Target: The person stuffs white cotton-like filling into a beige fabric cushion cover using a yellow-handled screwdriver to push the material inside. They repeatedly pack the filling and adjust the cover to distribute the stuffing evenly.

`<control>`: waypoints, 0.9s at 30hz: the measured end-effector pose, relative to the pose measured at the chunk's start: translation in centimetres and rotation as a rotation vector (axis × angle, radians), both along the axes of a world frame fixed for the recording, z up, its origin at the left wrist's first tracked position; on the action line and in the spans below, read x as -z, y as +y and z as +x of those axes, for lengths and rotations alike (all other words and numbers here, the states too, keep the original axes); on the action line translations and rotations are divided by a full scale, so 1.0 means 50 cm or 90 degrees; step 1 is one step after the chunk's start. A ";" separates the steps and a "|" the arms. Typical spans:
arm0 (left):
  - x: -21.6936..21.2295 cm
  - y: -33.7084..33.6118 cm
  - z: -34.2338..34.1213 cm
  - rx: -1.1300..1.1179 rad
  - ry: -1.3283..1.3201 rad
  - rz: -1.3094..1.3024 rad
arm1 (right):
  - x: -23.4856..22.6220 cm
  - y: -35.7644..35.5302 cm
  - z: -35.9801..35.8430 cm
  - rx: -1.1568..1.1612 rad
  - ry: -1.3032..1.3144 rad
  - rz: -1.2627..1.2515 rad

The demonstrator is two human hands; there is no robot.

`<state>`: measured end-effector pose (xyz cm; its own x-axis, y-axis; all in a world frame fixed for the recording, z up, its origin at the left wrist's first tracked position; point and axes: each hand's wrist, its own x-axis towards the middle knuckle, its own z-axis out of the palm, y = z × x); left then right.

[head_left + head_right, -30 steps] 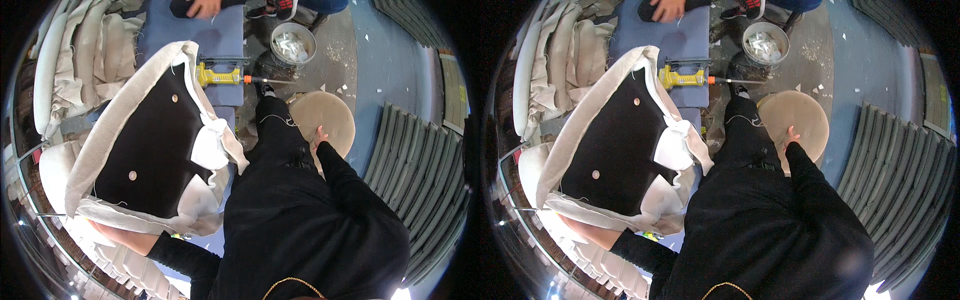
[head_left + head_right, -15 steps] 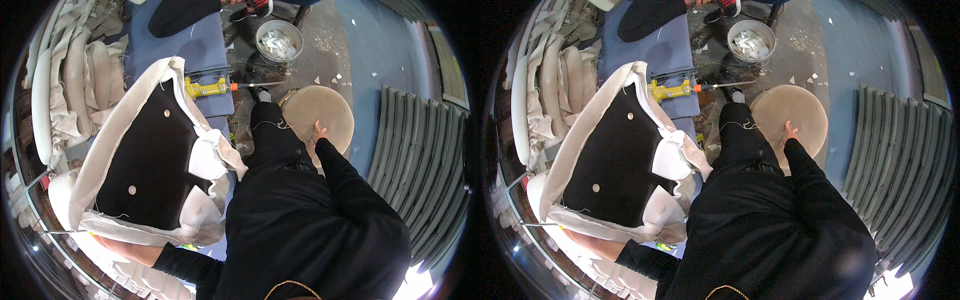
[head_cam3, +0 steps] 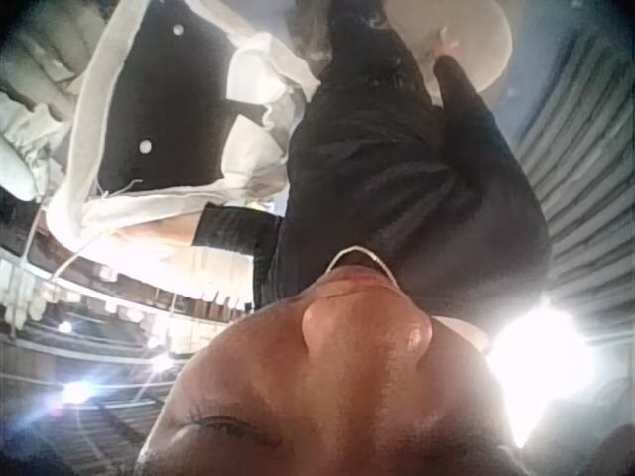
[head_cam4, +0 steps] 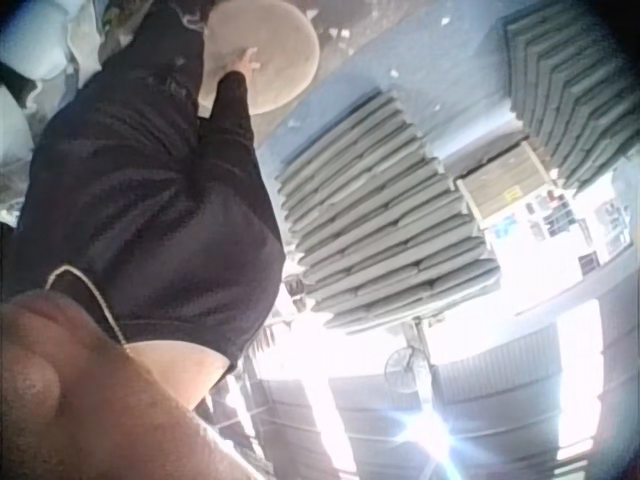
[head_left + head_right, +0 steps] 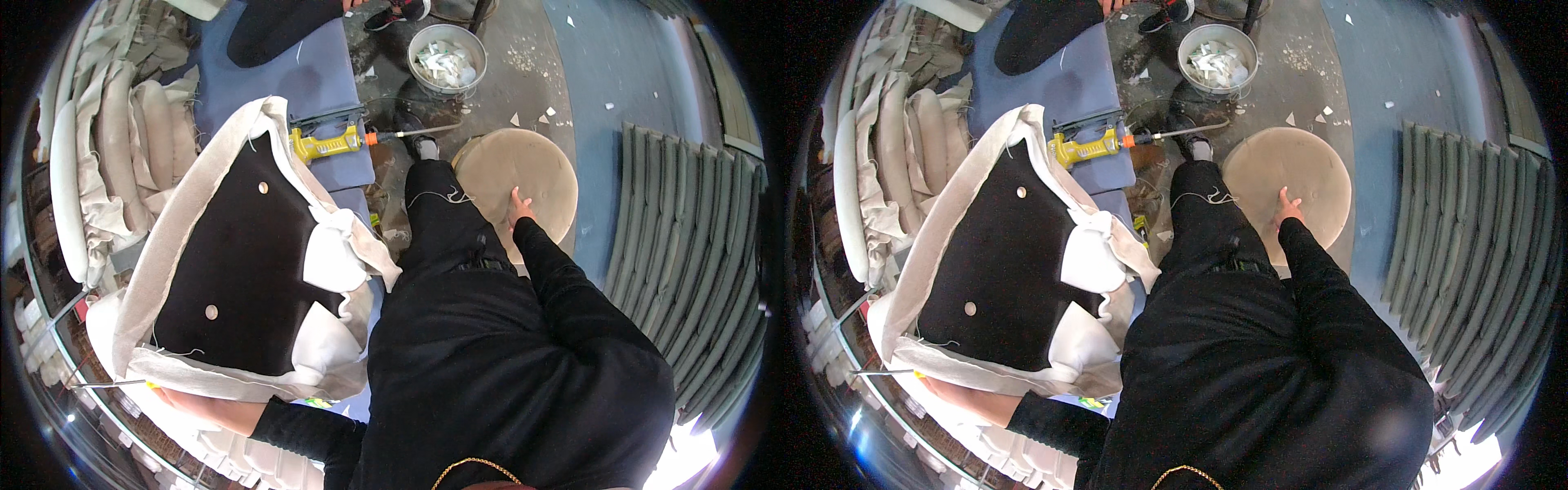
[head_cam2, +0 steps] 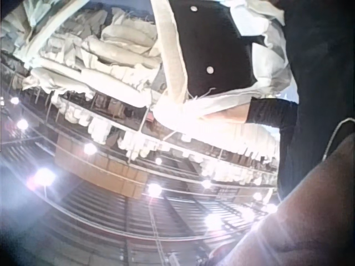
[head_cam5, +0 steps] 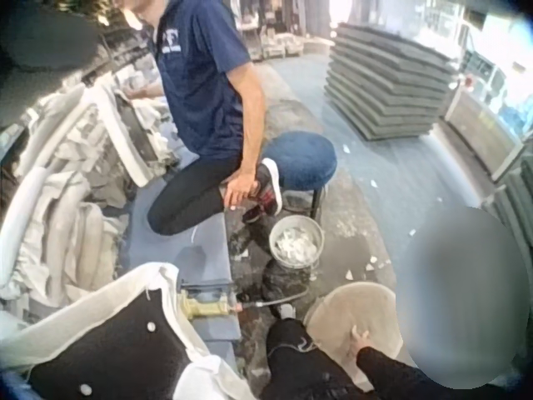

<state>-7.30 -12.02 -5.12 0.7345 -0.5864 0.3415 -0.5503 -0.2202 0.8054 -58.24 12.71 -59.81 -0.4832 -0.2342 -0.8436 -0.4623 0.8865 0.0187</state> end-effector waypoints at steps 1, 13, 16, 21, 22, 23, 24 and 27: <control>0.003 -0.004 -0.003 0.003 0.000 -0.005 | -0.004 0.002 0.003 -0.004 0.004 0.005; -0.007 -0.001 -0.010 0.020 0.015 0.003 | -0.031 -0.014 -0.004 0.052 -0.069 -0.006; -0.014 0.004 -0.013 -0.007 0.016 0.034 | 0.003 -0.001 -0.018 -0.048 -0.038 0.045; -0.015 0.008 -0.012 -0.013 -0.083 0.078 | 0.004 0.003 -0.001 -0.037 -0.048 0.034; -0.016 0.011 -0.013 -0.013 -0.072 0.071 | 0.001 0.003 -0.005 -0.038 -0.057 0.038; -0.017 0.011 -0.013 -0.011 -0.059 0.061 | 0.000 0.000 -0.007 -0.021 -0.059 0.032; -0.017 0.009 -0.015 -0.008 -0.053 0.054 | 0.001 -0.006 -0.013 -0.003 -0.062 0.026; -0.020 0.017 -0.012 -0.006 -0.031 0.037 | 0.054 0.010 -0.037 0.044 -0.072 -0.007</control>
